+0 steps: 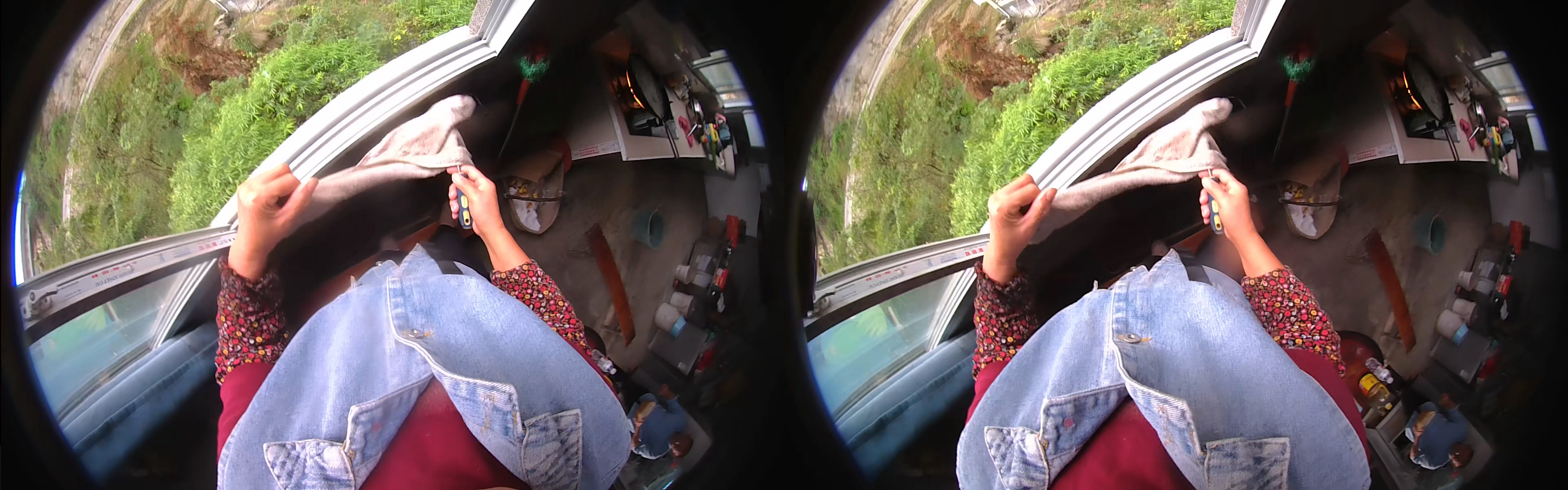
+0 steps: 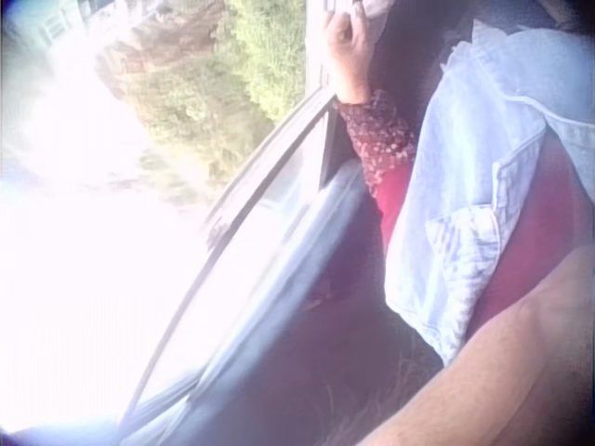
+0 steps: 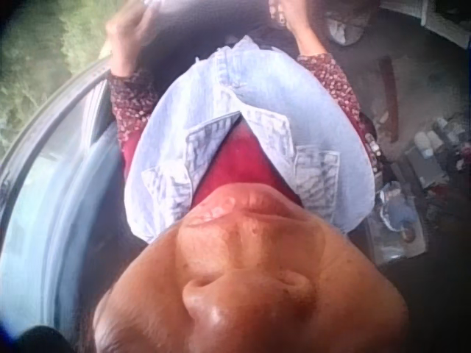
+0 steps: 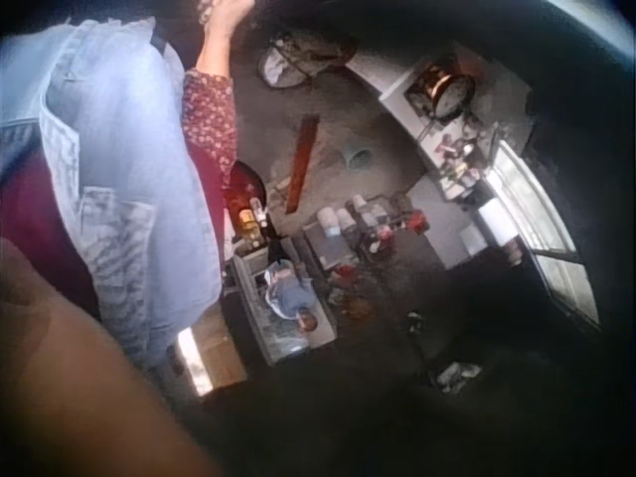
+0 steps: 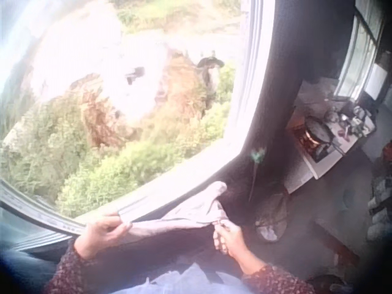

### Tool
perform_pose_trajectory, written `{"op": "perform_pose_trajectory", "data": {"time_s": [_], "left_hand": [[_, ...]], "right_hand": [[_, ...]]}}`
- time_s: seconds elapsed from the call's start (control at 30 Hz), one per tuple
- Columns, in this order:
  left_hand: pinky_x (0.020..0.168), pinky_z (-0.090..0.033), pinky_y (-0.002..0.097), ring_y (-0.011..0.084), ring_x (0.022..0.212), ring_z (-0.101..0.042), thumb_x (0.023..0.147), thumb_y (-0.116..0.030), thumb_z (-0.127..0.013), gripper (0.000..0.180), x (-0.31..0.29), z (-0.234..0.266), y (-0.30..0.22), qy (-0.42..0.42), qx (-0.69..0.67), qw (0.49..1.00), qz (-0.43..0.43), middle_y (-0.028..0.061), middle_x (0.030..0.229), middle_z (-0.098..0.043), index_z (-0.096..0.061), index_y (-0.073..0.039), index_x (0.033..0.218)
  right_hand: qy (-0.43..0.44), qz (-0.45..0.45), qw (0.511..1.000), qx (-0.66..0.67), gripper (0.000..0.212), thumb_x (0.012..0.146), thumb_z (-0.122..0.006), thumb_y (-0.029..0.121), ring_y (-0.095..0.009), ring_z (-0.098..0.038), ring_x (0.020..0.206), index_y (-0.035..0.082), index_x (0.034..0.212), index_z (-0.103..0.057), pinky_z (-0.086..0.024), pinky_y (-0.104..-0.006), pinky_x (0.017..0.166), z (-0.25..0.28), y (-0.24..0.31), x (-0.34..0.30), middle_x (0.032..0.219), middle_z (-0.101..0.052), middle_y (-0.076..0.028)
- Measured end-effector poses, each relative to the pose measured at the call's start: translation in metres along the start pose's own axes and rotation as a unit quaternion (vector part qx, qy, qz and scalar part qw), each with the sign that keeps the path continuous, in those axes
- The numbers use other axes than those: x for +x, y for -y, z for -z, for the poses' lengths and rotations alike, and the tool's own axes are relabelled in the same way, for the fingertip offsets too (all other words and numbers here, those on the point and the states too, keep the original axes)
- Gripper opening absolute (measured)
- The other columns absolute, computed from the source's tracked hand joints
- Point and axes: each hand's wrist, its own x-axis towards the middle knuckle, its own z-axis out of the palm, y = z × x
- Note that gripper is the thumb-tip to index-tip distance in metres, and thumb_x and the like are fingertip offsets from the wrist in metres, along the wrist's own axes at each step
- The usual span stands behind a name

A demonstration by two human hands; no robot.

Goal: The person cleans the upper window frame using a cloth and a screwdriver. They repeatedly wipe the frame and use the screwdriver to scrape or pry along the edge, alternating between wiping and scraping motions.

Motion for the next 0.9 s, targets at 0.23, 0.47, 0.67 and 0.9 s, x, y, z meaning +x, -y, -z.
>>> {"op": "perform_pose_trajectory", "data": {"time_s": [0.23, 0.47, 0.67, 0.9], "left_hand": [[0.05, -0.03, 0.0265, 0.0087, 0.054, -0.035, 0.088, -0.008, -0.073, 0.033, 0.017, -0.037, 0.039, -0.127, -0.134, 0.979, 0.085, 0.0012, 0.061, -0.037, -0.05, 0.0, 0.065], [0.052, -0.036, 0.025, 0.0078, 0.056, -0.042, 0.088, -0.011, -0.075, 0.028, 0.078, -0.057, 0.039, -0.254, -0.183, 0.947, 0.071, 0.001, 0.061, -0.045, -0.056, -0.001, 0.07], [0.054, -0.047, 0.0322, 0.0212, 0.058, -0.06, 0.087, -0.025, -0.072, 0.026, 0.102, -0.104, 0.063, -0.163, -0.048, 0.984, 0.045, 0.0048, 0.069, -0.058, -0.062, -0.008, 0.072], [0.065, -0.05, 0.0381, 0.0262, 0.076, -0.061, 0.087, -0.028, -0.072, 0.021, 0.065, -0.166, 0.105, -0.142, 0.084, 0.983, 0.075, 0.0072, 0.082, -0.059, -0.062, -0.01, 0.085]], "right_hand": [[0.001, 0.049, 0.998, 0.049, 0.022, 0.101, -0.054, 0.018, -0.012, -0.056, 0.054, 0.002, 0.116, -0.056, -0.048, -0.0269, 0.045, -0.015, 0.055, 0.027, 0.074, -0.057, -0.005], [-0.09, 0.131, 0.983, 0.094, 0.025, 0.101, -0.05, 0.014, -0.017, -0.058, 0.061, 0.0, 0.122, -0.05, -0.051, -0.033, 0.053, -0.018, 0.092, 0.074, 0.08, -0.059, -0.008], [-0.14, 0.064, 0.988, 0.024, 0.033, 0.099, -0.052, 0.01, -0.019, -0.061, 0.058, 0.0, 0.129, -0.042, -0.054, -0.0345, 0.046, 0.017, 0.108, 0.145, 0.08, -0.061, -0.013], [-0.164, 0.058, 0.985, -0.012, 0.05, 0.099, -0.053, 0.009, -0.019, -0.06, 0.058, 0.006, 0.144, -0.033, -0.051, -0.034, 0.045, 0.01, 0.099, 0.187, 0.079, -0.06, -0.013]]}}
